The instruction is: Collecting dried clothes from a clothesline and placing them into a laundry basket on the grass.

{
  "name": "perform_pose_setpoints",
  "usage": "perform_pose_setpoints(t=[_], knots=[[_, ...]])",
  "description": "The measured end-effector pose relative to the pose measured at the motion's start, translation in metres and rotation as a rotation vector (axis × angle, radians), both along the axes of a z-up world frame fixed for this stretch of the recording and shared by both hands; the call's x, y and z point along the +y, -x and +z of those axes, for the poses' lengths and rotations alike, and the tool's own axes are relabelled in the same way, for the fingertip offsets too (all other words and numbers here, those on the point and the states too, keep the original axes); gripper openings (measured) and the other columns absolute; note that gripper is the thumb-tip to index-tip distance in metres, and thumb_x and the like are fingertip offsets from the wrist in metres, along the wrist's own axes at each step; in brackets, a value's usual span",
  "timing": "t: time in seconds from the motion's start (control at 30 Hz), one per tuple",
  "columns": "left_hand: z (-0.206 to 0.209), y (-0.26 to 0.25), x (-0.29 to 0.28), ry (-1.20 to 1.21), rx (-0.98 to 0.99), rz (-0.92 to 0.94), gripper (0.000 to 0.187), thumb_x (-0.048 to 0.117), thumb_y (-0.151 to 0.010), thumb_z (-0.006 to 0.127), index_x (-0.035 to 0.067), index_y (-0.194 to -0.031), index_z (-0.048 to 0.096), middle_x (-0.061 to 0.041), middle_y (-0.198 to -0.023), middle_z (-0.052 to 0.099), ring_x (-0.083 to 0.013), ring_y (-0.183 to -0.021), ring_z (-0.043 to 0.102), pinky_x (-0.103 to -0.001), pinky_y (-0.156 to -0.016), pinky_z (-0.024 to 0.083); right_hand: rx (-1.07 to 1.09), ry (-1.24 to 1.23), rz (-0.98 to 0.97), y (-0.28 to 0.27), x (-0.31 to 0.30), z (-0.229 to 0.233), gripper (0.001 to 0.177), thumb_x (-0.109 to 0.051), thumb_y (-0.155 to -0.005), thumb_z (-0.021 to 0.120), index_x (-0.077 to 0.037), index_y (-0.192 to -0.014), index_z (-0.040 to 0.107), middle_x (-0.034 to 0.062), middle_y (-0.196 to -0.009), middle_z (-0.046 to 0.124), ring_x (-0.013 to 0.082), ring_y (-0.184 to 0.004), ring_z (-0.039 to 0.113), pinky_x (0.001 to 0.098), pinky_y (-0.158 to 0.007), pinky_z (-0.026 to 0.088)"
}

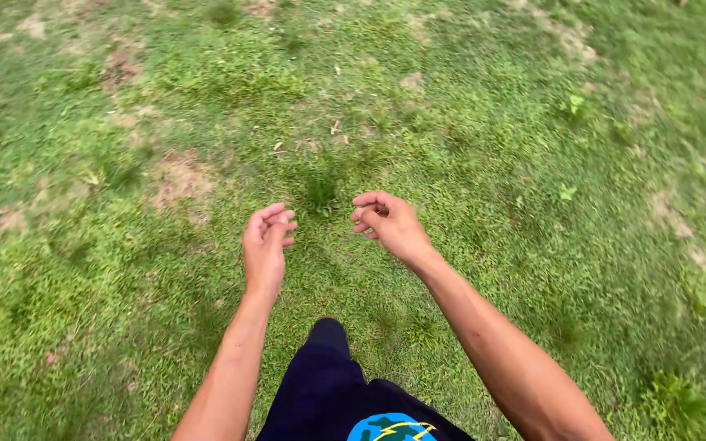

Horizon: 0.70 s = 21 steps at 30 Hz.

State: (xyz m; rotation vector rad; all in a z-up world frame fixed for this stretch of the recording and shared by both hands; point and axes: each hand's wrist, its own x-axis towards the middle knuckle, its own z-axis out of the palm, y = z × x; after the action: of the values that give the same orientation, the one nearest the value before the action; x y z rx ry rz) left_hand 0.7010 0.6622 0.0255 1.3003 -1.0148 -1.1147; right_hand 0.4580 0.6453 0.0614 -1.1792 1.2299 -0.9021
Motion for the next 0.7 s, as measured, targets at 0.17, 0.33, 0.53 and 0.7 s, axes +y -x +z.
perform_pose_setpoints(t=[0.17, 0.33, 0.53, 0.7], knots=[[0.001, 0.078, -0.093, 0.006, 0.008, -0.158, 0.029, 0.014, -0.1, 0.056, 0.003, -0.127, 0.06, -0.009, -0.116, 0.073, -0.0147, -0.097, 0.07, -0.029, -0.079, 0.056, -0.03, -0.024, -0.144, 0.08, -0.05, -0.007, 0.028, -0.012, -0.098, 0.058, -0.006, -0.124, 0.064, 0.007, -0.107, 0.077, 0.0147, -0.09, 0.073, 0.028, -0.074, 0.057], [-0.024, 0.161, -0.207, -0.008, 0.044, -0.323, 0.03, 0.013, -0.1, 0.055, 0.002, -0.127, 0.06, -0.01, -0.116, 0.073, -0.0155, -0.095, 0.07, -0.029, -0.077, 0.055, -0.069, 0.035, -0.259, 0.162, -0.136, -0.014, 0.028, -0.012, -0.098, 0.058, -0.005, -0.124, 0.065, 0.007, -0.106, 0.076, 0.0142, -0.091, 0.074, 0.0282, -0.076, 0.059], [-0.024, 0.261, -0.366, 0.018, 0.089, -0.395, 0.024, 0.014, -0.104, 0.054, 0.003, -0.124, 0.061, -0.01, -0.111, 0.073, -0.0155, -0.09, 0.071, -0.03, -0.075, 0.058, 0.01, 0.028, -0.358, 0.268, -0.26, 0.01, 0.026, -0.012, -0.099, 0.058, -0.006, -0.123, 0.066, 0.0053, -0.105, 0.076, 0.0138, -0.09, 0.071, 0.0282, -0.074, 0.056], [0.0, 0.37, -0.473, 0.006, 0.031, -0.508, 0.025, 0.014, -0.103, 0.055, 0.004, -0.124, 0.062, -0.01, -0.11, 0.073, -0.016, -0.09, 0.07, -0.03, -0.073, 0.056, 0.021, 0.029, -0.462, 0.352, -0.342, 0.005, 0.026, -0.013, -0.098, 0.059, -0.006, -0.123, 0.065, 0.0063, -0.106, 0.077, 0.013, -0.09, 0.073, 0.0276, -0.077, 0.058]])
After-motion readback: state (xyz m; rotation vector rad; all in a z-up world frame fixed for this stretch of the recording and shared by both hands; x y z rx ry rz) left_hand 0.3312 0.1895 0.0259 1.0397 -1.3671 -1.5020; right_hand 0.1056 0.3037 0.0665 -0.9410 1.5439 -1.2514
